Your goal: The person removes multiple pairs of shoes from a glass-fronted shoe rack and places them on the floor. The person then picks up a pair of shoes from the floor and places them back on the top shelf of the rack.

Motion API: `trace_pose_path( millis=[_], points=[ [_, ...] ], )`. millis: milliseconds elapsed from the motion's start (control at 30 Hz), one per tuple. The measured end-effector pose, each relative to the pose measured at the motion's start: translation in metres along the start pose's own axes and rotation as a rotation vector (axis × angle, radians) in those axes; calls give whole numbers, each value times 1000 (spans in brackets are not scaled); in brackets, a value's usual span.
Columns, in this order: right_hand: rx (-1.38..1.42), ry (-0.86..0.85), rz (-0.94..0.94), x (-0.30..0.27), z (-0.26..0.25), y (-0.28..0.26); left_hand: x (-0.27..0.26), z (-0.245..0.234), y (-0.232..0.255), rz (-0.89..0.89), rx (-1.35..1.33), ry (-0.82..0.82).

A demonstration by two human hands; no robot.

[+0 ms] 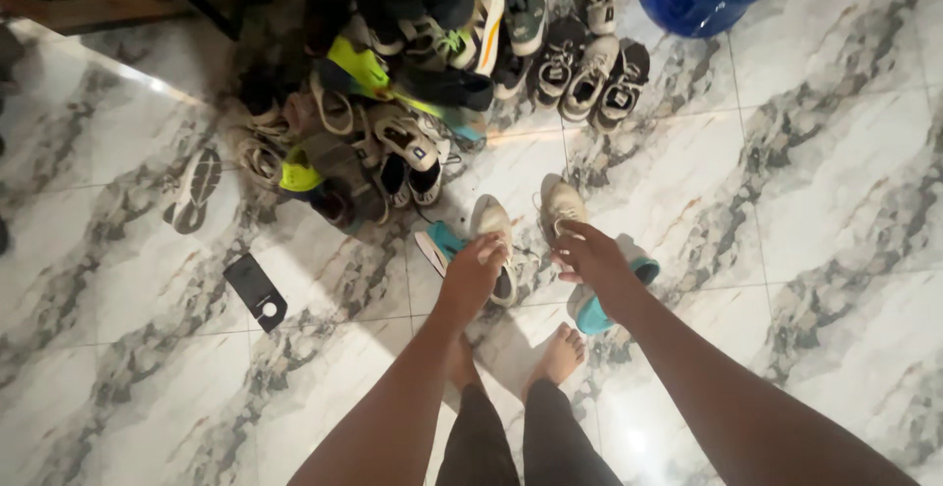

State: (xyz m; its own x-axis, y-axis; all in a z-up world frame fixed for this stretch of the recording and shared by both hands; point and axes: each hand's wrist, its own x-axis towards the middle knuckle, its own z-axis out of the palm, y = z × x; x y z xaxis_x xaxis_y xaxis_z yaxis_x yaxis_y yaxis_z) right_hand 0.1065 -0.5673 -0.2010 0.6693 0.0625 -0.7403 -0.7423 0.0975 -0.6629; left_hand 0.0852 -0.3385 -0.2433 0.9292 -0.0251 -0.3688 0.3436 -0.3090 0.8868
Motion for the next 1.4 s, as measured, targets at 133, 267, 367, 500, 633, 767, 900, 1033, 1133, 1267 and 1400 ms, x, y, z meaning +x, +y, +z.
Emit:
trace_pose_path(
  millis=[133,267,367,500,633,767,900,1033,1133,1267,1400],
  points=[
    [3,78,63,13,-14,42,-6,20,-63,-237,5,-131],
    [82,51,59,9,-20,63,-6,26,-90,-311,-163,-159],
    [-2,105,97,6,-17,65,-1,18,-84,-401,-57,-156],
    [25,119,85,10,-10,60,8,1,-61,-337,90,-163],
    [41,100,40,28,-4,66,18,-3,-54,-292,103,-181],
    [-25,90,30,67,-12,99,29,14,-89,-178,77,-151],
    [22,29,32,112,-29,147,42,49,-162,-189,117,-113],
    [-264,92,85,163,-47,184,56,97,-258,14,289,-136],
    [-350,102,48,196,-59,204,66,130,-322,427,563,-121],
    [-548,168,24,238,-71,232,84,160,-362,-63,339,-144],
    [-767,241,-117,273,-89,271,94,169,-374,-320,436,-228]
  ],
)
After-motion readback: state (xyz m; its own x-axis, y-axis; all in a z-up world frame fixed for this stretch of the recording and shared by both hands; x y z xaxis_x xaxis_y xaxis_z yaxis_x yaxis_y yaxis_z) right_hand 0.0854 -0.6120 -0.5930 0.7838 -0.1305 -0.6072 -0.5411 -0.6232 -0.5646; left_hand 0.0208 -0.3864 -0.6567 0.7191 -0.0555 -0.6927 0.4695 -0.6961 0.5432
